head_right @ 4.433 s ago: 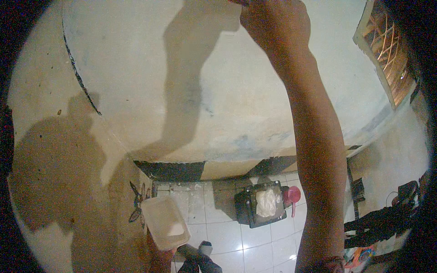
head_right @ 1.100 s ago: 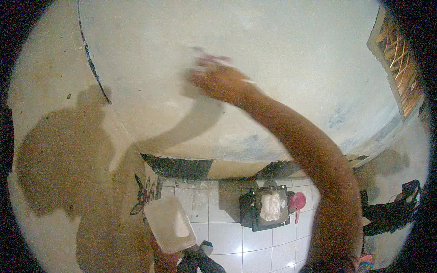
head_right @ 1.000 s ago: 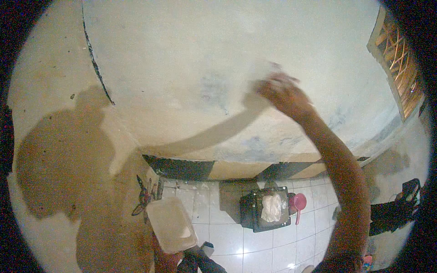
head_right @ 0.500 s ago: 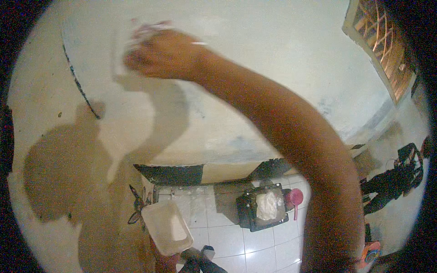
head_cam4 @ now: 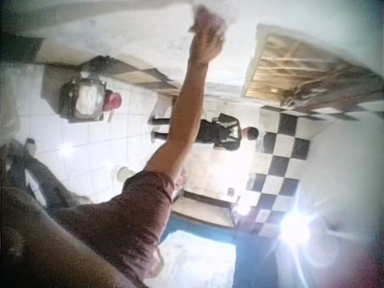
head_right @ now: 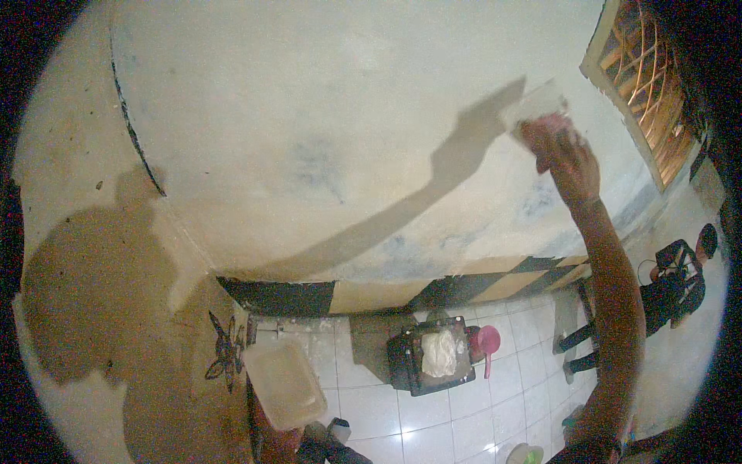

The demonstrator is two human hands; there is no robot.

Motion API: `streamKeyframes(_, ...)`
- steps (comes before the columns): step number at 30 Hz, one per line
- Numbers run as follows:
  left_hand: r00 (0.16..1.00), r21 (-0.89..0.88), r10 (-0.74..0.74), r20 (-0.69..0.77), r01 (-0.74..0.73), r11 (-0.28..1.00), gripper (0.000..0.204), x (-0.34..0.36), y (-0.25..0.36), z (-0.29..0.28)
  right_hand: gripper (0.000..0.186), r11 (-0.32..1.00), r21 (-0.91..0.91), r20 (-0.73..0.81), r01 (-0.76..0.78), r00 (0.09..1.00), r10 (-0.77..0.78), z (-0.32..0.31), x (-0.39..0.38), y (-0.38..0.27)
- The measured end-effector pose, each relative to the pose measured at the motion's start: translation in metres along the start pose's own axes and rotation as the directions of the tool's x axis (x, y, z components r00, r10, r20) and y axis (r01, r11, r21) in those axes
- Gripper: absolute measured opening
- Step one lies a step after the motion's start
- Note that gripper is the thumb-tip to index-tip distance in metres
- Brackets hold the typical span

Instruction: The person patches a wall by applying a white substance from a container onto a section of the wall using a scraper.

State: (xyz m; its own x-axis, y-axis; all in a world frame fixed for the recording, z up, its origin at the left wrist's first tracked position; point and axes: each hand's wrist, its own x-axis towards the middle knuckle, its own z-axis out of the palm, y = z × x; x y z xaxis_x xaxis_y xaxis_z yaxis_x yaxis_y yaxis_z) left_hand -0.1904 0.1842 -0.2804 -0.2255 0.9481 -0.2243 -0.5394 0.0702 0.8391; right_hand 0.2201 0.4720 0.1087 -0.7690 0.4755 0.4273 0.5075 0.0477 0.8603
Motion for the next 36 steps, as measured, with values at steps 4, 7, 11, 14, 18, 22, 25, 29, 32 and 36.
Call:
streamKeyframes(4, 0.958, -0.682, -0.272, 0.086, 0.256, 0.685, 0.057, 0.003, 0.008, 0.010, 0.051, 0.989, -0.139, -0.328, -0.047, 0.945, -0.001, -0.030, 0.088, -0.004)
streamKeyframes(7, 0.963, -0.636, -0.269, -0.018, 0.196, 0.746, 0.057, -0.002, 0.006, 0.009, 0.030, 0.752, 0.537, -0.212, -0.383, 0.801, 0.560, -0.051, 0.155, -0.050)
streamKeyframes(11, 0.969, -0.720, -0.213, 0.127, 0.238, 0.652, 0.058, -0.013, -0.051, -0.029, 0.050, 0.599, 0.449, 0.220, -0.662, 0.732, 0.645, 0.002, 0.131, -0.172)
streamKeyframes(14, 0.968, -0.643, -0.206, 0.146, 0.251, 0.724, 0.058, -0.014, -0.047, -0.016, 0.046, 0.846, 0.336, 0.011, -0.414, 0.900, 0.436, 0.053, 0.040, -0.294)
streamKeyframes(18, 0.944, -0.662, -0.310, 0.112, 0.304, 0.685, 0.057, -0.016, -0.042, -0.023, 0.041, 0.722, 0.537, 0.324, -0.436, 0.897, 0.300, 0.030, -0.011, -0.349)
streamKeyframes(22, 0.939, -0.681, -0.315, 0.140, 0.322, 0.657, 0.056, -0.010, -0.026, -0.014, 0.030, 0.776, 0.445, -0.009, -0.447, 0.864, 0.503, 0.007, 0.029, -0.273)
streamKeyframes(25, 0.957, -0.625, -0.264, 0.122, 0.280, 0.729, 0.056, -0.004, -0.014, -0.002, 0.029, 0.716, 0.396, -0.009, -0.574, 0.778, 0.629, -0.021, 0.109, -0.184)
streamKeyframes(29, 0.955, -0.663, -0.263, 0.133, 0.284, 0.693, 0.056, 0.000, -0.027, -0.006, 0.043, 0.669, 0.432, 0.001, -0.605, 0.742, 0.670, 0.016, 0.123, -0.202)
streamKeyframes(32, 0.924, -0.723, -0.347, 0.161, 0.350, 0.596, 0.056, 0.002, -0.030, -0.006, 0.049, 0.737, 0.433, 0.224, -0.519, 0.854, 0.470, 0.060, 0.065, -0.322)
streamKeyframes(36, 0.935, -0.618, -0.321, 0.149, 0.342, 0.708, 0.056, 0.001, -0.022, -0.014, 0.047, 0.664, 0.583, 0.297, -0.467, 0.884, 0.361, 0.036, 0.014, -0.403)
